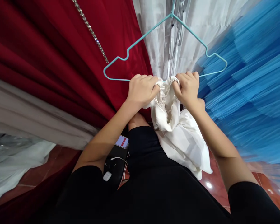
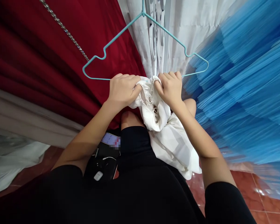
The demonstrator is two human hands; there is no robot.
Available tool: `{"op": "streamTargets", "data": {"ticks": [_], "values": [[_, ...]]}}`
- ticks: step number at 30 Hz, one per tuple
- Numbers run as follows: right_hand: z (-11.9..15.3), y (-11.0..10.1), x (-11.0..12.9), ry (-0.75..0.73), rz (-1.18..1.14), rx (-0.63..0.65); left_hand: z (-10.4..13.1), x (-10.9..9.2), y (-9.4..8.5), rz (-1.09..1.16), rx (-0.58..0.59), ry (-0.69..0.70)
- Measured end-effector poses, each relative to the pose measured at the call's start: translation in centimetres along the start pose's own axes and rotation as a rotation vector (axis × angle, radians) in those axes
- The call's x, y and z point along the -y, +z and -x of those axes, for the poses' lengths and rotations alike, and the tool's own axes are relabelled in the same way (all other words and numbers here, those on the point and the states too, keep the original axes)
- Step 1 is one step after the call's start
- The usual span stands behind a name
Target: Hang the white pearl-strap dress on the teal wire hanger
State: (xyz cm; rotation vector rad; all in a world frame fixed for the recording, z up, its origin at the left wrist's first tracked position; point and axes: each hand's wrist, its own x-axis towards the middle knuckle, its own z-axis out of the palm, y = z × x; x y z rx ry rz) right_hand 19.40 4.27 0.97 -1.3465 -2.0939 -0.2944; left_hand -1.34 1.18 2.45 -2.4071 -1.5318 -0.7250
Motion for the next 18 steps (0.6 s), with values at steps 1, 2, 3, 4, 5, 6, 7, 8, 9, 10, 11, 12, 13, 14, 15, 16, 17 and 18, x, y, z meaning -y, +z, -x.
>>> {"op": "streamTargets", "data": {"ticks": [1,2,3,4,5,6,7,8,9,10,11,12,13,14,15,16,17,18], "values": [[0.1,0.5,-0.1,0.008,0.012,-0.037,0.2,0.3,0.6,0.037,-0.054,0.029],[0.2,0.7,-0.1,0.014,0.016,-0.076,0.6,0.5,1.2,0.073,-0.142,0.058],[0.3,0.8,-0.2,0.021,0.011,-0.109,1.2,0.7,1.8,0.102,-0.257,0.089],[0.3,0.8,-0.2,0.024,0.002,-0.130,1.9,0.9,2.5,0.122,-0.398,0.123],[0.3,0.6,-0.3,0.025,-0.009,-0.137,2.7,1.2,3.1,0.139,-0.540,0.152],[0.3,0.5,-0.3,0.026,-0.018,-0.135,3.6,1.4,3.7,0.167,-0.662,0.170],[0.2,0.3,-0.3,0.026,-0.023,-0.128,4.5,1.7,4.3,0.221,-0.738,0.166],[0.1,0.2,-0.3,0.026,-0.026,-0.118,5.5,2.0,4.9,0.308,-0.768,0.131],[0.1,0.1,-0.3,0.025,-0.025,-0.107,6.3,2.5,5.4,0.418,-0.762,0.062],[0.1,0.1,-0.3,0.025,-0.022,-0.099,7.0,3.0,5.7,0.533,-0.742,-0.037],[0.1,0.0,-0.3,0.025,-0.018,-0.093,7.5,3.6,5.9,0.638,-0.724,-0.148],[0.1,0.0,-0.3,0.026,-0.015,-0.089,7.9,4.3,5.9,0.723,-0.725,-0.258],[0.1,-0.1,-0.3,0.026,-0.013,-0.086,8.0,5.1,5.7,0.782,-0.745,-0.352],[0.1,-0.1,-0.2,0.027,-0.012,-0.086,8.0,6.0,5.2,0.815,-0.779,-0.420],[0.1,-0.2,-0.1,0.031,-0.012,-0.085,7.8,6.9,4.5,0.823,-0.815,-0.460],[0.1,-0.2,0.0,0.037,-0.013,-0.081,7.4,7.8,3.5,0.812,-0.852,-0.470],[0.1,-0.3,0.1,0.045,-0.012,-0.074,6.9,8.7,2.4,0.786,-0.896,-0.454],[0.1,-0.4,0.2,0.057,-0.007,-0.063,6.2,9.6,1.2,0.747,-0.947,-0.422]]}}
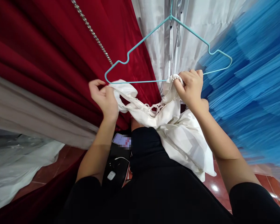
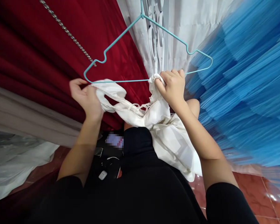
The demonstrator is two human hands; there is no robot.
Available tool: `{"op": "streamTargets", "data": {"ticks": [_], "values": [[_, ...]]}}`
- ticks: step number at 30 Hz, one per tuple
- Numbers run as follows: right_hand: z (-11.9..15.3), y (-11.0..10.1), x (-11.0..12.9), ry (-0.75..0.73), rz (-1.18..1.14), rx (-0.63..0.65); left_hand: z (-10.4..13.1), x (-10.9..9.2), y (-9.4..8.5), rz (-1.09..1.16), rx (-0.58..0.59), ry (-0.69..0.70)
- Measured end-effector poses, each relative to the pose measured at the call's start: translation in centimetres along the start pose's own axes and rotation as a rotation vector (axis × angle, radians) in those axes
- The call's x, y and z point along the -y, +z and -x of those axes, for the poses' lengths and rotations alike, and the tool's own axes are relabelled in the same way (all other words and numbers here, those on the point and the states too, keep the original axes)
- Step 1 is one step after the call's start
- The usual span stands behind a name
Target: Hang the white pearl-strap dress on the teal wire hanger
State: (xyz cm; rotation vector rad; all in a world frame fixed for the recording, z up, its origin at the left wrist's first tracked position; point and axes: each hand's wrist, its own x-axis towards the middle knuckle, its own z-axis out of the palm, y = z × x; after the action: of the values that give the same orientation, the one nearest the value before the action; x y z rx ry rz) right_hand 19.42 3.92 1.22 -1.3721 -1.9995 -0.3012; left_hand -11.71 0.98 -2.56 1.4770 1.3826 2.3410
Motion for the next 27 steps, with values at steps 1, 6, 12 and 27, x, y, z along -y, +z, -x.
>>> {"op": "streamTargets", "data": {"ticks": [1,6,12,27], "values": [[0.0,-0.1,0.1,0.011,0.007,0.012,-1.6,-0.4,-0.1,-0.007,-0.026,0.061],[0.2,-0.9,0.6,0.013,0.009,0.054,-7.2,-3.5,1.5,-0.236,0.109,0.210],[0.5,-1.6,0.9,0.020,0.000,0.051,-7.1,-6.6,4.0,-0.558,0.299,0.197],[0.8,-1.4,1.8,0.042,-0.009,0.079,-6.8,-9.8,6.8,-0.499,0.394,0.285]]}}
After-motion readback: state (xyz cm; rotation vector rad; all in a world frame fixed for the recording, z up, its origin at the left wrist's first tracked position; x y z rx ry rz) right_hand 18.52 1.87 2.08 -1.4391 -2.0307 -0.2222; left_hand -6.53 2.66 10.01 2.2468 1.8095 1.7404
